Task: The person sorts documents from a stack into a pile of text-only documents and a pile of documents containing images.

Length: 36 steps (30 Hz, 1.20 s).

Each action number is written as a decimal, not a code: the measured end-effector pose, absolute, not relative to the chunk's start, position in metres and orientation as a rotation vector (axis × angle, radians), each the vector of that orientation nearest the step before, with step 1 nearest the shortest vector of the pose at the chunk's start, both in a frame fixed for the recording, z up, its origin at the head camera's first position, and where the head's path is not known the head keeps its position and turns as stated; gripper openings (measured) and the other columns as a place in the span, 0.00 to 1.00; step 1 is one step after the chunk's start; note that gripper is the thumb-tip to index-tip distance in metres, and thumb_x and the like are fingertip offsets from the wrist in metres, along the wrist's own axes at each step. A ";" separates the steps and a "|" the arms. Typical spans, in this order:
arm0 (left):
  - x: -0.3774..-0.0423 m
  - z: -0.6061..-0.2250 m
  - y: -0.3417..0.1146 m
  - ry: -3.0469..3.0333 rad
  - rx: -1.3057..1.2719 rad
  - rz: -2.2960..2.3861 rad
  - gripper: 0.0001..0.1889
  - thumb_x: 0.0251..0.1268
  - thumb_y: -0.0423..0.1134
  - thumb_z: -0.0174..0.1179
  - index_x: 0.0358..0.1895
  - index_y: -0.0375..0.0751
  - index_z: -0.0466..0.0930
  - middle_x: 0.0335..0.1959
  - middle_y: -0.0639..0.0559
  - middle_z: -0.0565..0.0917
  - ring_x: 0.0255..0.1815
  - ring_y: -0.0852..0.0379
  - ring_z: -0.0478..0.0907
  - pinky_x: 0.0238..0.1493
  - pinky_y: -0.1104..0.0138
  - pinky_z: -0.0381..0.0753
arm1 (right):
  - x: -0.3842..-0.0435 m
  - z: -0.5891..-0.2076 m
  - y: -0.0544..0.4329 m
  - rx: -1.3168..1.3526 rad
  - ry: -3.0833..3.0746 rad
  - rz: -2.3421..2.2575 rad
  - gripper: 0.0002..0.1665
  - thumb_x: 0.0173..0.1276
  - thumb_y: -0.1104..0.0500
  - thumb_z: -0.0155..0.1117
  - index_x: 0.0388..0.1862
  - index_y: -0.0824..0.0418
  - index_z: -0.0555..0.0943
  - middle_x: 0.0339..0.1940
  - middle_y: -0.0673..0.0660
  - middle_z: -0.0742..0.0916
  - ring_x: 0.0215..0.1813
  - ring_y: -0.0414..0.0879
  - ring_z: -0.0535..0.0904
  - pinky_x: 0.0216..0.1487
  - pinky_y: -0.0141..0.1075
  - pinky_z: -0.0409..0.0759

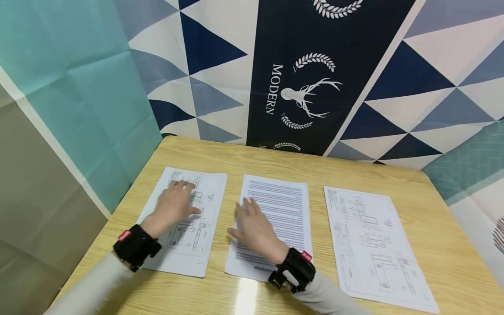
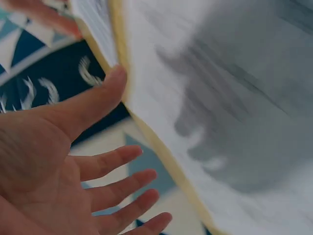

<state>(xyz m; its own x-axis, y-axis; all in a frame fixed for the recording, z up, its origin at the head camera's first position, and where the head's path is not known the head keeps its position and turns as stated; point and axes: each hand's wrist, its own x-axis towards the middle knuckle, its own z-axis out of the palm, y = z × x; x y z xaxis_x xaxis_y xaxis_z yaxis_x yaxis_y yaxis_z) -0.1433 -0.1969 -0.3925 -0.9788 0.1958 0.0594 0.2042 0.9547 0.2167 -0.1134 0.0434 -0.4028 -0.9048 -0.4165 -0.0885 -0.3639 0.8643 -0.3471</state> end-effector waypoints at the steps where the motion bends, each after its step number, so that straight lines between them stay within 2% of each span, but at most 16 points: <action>1: -0.141 -0.394 -0.208 -3.090 -0.264 -0.354 0.39 0.53 0.48 0.78 0.63 0.28 0.74 0.61 0.28 0.76 0.64 0.28 0.70 0.55 0.39 0.76 | -0.112 -0.404 0.037 -0.615 2.840 -0.497 0.45 0.72 0.42 0.65 0.77 0.67 0.64 0.79 0.70 0.63 0.80 0.65 0.54 0.77 0.55 0.57; 4: -0.134 -0.398 -0.238 -3.134 -0.133 -0.372 0.40 0.53 0.49 0.78 0.61 0.24 0.73 0.60 0.23 0.73 0.60 0.25 0.69 0.49 0.37 0.76 | -0.110 -0.406 0.019 -0.624 2.765 -0.501 0.46 0.73 0.42 0.63 0.78 0.67 0.61 0.79 0.70 0.62 0.81 0.63 0.54 0.78 0.52 0.56; 7: -0.130 -0.400 -0.259 -3.208 -0.025 -0.351 0.40 0.53 0.50 0.77 0.57 0.20 0.72 0.51 0.21 0.73 0.51 0.26 0.72 0.40 0.41 0.77 | -0.108 -0.407 0.005 -0.619 2.756 -0.446 0.45 0.75 0.41 0.61 0.78 0.66 0.62 0.79 0.71 0.63 0.81 0.62 0.56 0.77 0.52 0.58; 11: -0.130 -0.402 -0.274 -3.265 0.021 -0.363 0.44 0.48 0.54 0.79 0.52 0.17 0.70 0.40 0.26 0.74 0.37 0.32 0.76 0.32 0.48 0.77 | -0.105 -0.411 -0.009 -0.636 2.770 -0.360 0.41 0.75 0.41 0.61 0.76 0.66 0.67 0.77 0.71 0.65 0.80 0.62 0.58 0.75 0.56 0.61; 14: -0.134 -0.401 -0.279 -3.277 0.046 -0.436 0.44 0.45 0.54 0.81 0.50 0.20 0.70 0.35 0.30 0.77 0.32 0.37 0.78 0.29 0.51 0.76 | -0.101 -0.413 -0.015 -0.645 2.762 -0.389 0.40 0.74 0.42 0.62 0.75 0.64 0.70 0.77 0.73 0.64 0.79 0.64 0.58 0.74 0.59 0.61; 18: -0.136 -0.398 -0.289 -3.296 0.086 -0.518 0.35 0.48 0.49 0.80 0.46 0.25 0.72 0.31 0.37 0.79 0.29 0.42 0.78 0.27 0.56 0.73 | -0.097 -0.414 -0.018 -0.669 2.751 -0.486 0.37 0.74 0.46 0.63 0.74 0.64 0.70 0.77 0.75 0.64 0.79 0.66 0.59 0.74 0.60 0.61; 23: -0.133 -0.394 -0.303 -3.266 0.027 -0.575 0.19 0.54 0.40 0.77 0.39 0.30 0.78 0.31 0.40 0.82 0.25 0.48 0.76 0.24 0.60 0.72 | -0.095 -0.416 -0.019 -0.740 2.755 -0.546 0.32 0.76 0.52 0.62 0.73 0.64 0.72 0.76 0.74 0.66 0.78 0.65 0.61 0.74 0.56 0.63; 31: -0.129 -0.387 -0.317 -3.176 -0.115 -0.605 0.15 0.56 0.36 0.75 0.37 0.31 0.79 0.31 0.40 0.85 0.24 0.51 0.78 0.24 0.62 0.73 | -0.101 -0.417 -0.021 -0.799 2.710 -0.628 0.29 0.78 0.55 0.59 0.72 0.67 0.72 0.74 0.68 0.72 0.77 0.59 0.64 0.75 0.49 0.64; 34: -0.126 -0.383 -0.321 -3.168 -0.119 -0.613 0.13 0.61 0.37 0.71 0.41 0.31 0.79 0.34 0.37 0.86 0.24 0.51 0.78 0.24 0.63 0.72 | -0.107 -0.418 -0.022 -0.767 2.687 -0.747 0.30 0.77 0.56 0.60 0.73 0.66 0.71 0.70 0.65 0.77 0.72 0.56 0.72 0.70 0.46 0.71; 36: -0.125 -0.380 -0.322 -3.173 -0.124 -0.620 0.13 0.65 0.37 0.68 0.43 0.31 0.78 0.35 0.37 0.86 0.25 0.52 0.78 0.24 0.63 0.71 | -0.110 -0.418 -0.023 -0.715 2.647 -0.891 0.33 0.75 0.58 0.63 0.75 0.66 0.69 0.63 0.63 0.82 0.63 0.53 0.79 0.61 0.41 0.78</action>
